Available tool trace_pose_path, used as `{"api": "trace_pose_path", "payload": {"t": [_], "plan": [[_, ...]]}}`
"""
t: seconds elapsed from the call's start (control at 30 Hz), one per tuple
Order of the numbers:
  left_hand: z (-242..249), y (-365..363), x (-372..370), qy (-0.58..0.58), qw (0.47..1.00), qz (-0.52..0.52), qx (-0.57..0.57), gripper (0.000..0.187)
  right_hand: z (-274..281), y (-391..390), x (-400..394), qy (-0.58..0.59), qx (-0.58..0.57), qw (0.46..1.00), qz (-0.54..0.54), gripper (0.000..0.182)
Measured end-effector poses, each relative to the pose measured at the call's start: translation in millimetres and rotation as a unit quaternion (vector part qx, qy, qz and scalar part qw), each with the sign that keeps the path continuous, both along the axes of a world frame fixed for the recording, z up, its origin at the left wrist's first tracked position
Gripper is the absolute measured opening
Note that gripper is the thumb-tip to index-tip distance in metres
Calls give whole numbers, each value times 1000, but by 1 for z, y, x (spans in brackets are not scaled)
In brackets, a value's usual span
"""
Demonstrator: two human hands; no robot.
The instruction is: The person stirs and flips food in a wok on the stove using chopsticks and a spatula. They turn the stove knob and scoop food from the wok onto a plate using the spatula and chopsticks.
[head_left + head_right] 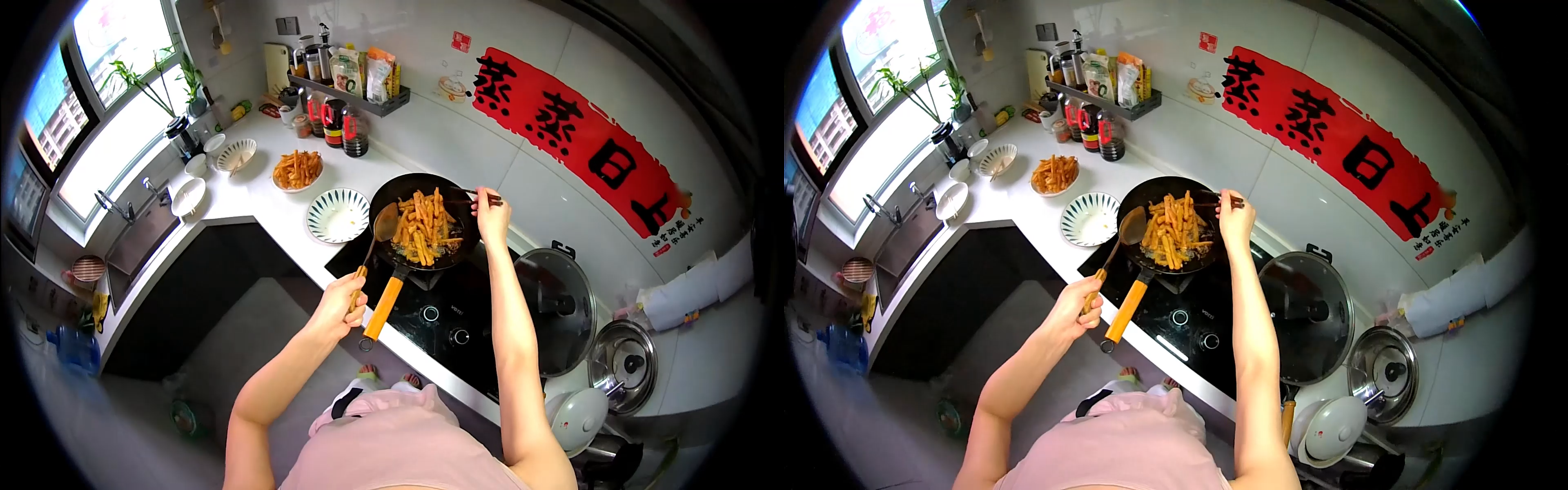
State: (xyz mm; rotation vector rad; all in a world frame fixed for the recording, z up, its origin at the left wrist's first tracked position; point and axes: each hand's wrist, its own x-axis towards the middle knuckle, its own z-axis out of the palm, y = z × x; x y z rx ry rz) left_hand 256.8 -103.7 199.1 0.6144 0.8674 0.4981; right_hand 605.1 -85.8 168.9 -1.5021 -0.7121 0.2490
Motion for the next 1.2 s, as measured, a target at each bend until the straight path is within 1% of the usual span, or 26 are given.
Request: {"api": "trace_pose_path", "payload": {"t": [0.07,0.1,0.13,0.17,0.2,0.23,0.27,0.3,0.33,0.4,0.47,0.5,0.53,0.6,0.63,0.7,0.73,0.83,0.9,0.97,1.0,1.07,1.13,1.2], "plan": [[2,1,11,6,1000,6,5,3,-6,8,13,-171,-73,981,51,20],[-3,5,19,24,999,8,33,3,-16,14,20,-257,-50,963,66,18],[-9,10,25,43,997,7,60,4,-25,16,20,-256,-50,963,66,18],[-14,16,32,60,995,15,79,9,-30,16,19,-253,-71,961,88,18],[-17,23,37,59,995,13,81,9,-34,15,19,-250,-91,958,108,18],[-17,30,42,83,992,17,94,12,-31,9,12,-160,-104,973,133,18],[-18,35,47,108,988,22,106,16,-32,5,8,-140,-96,974,151,18],[-19,42,50,120,984,5,131,20,-34,2,4,-135,-92,972,172,19],[-22,49,57,160,973,2,164,21,-38,-1,1,-128,-87,969,191,20],[-41,68,64,164,963,-5,214,24,-37,-8,-5,-124,-81,967,209,19],[-42,80,67,168,965,-35,199,20,-25,-19,-11,-108,-82,966,219,20],[-43,86,68,169,965,-50,191,18,-22,-23,-10,-69,-81,974,201,20],[-18,78,64,158,978,-55,122,16,-21,-27,-7,-30,-80,979,183,20],[-22,81,60,159,978,-77,110,16,-5,-40,-7,-32,-76,990,111,21],[-20,79,57,161,977,-96,99,16,0,-46,-5,-38,-103,990,83,21],[-16,73,50,160,978,-102,84,16,7,-56,0,-46,-150,987,43,22],[-14,70,48,159,979,-106,69,16,2,-58,3,-45,-150,987,42,22],[-17,73,41,160,975,-133,74,11,-19,-58,6,46,-137,988,47,21],[-16,77,36,154,975,-142,74,9,-27,-59,-3,64,-120,990,41,21],[-19,85,35,156,973,-170,23,9,-35,-57,-9,92,-98,990,30,21],[-22,89,34,157,973,-170,23,9,-39,-56,-12,87,-95,991,30,22],[-24,96,32,160,968,-191,-20,12,-45,-53,-19,91,-83,992,33,22],[-22,95,33,174,965,-197,-14,15,-45,-48,-28,73,-82,993,33,22],[-15,88,36,184,960,-205,49,13,-44,-42,-37,52,-72,996,23,22]]}}
